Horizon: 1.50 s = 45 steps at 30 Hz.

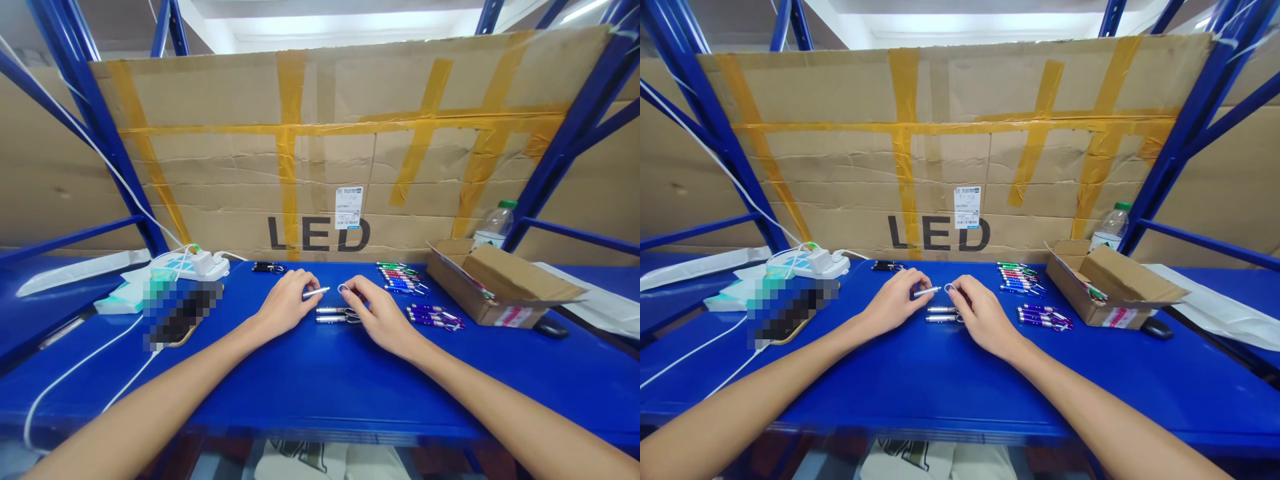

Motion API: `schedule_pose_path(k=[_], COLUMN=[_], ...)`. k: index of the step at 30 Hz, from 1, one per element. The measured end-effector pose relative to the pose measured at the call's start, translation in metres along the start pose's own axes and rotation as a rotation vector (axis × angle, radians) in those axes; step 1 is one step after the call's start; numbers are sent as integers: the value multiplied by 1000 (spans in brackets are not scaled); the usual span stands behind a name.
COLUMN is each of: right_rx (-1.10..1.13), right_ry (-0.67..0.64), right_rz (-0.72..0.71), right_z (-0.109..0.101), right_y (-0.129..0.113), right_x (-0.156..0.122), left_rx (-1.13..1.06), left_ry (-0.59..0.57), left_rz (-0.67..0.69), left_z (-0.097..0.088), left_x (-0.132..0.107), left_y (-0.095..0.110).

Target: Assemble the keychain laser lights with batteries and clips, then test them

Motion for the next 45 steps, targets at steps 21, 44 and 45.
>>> schedule_pose_path(k=[21,44,45], right_rx=[-33,-355,-401], right_ry=[-434,-572,-570], right_rz=[-43,-19,-17], right_z=[3,-10,-12], right_y=[3,-2,-2], right_x=[-3,-3,-3], left_rx=[-90,-64,-71], left_ry=[56,-2,-9], left_rz=[-32,194,202], left_z=[-4,-6,-6], left_x=[-1,-4,-5], left_y=[7,14,15])
Point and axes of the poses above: each hand's wrist, its own x-axis towards the middle knuckle, its own z-axis out of the palm, y = z × x, the point moved 2 cm from there along x, towards the middle knuckle, and after that the axes turned 5 degrees about -y, right-handed, at the moved point
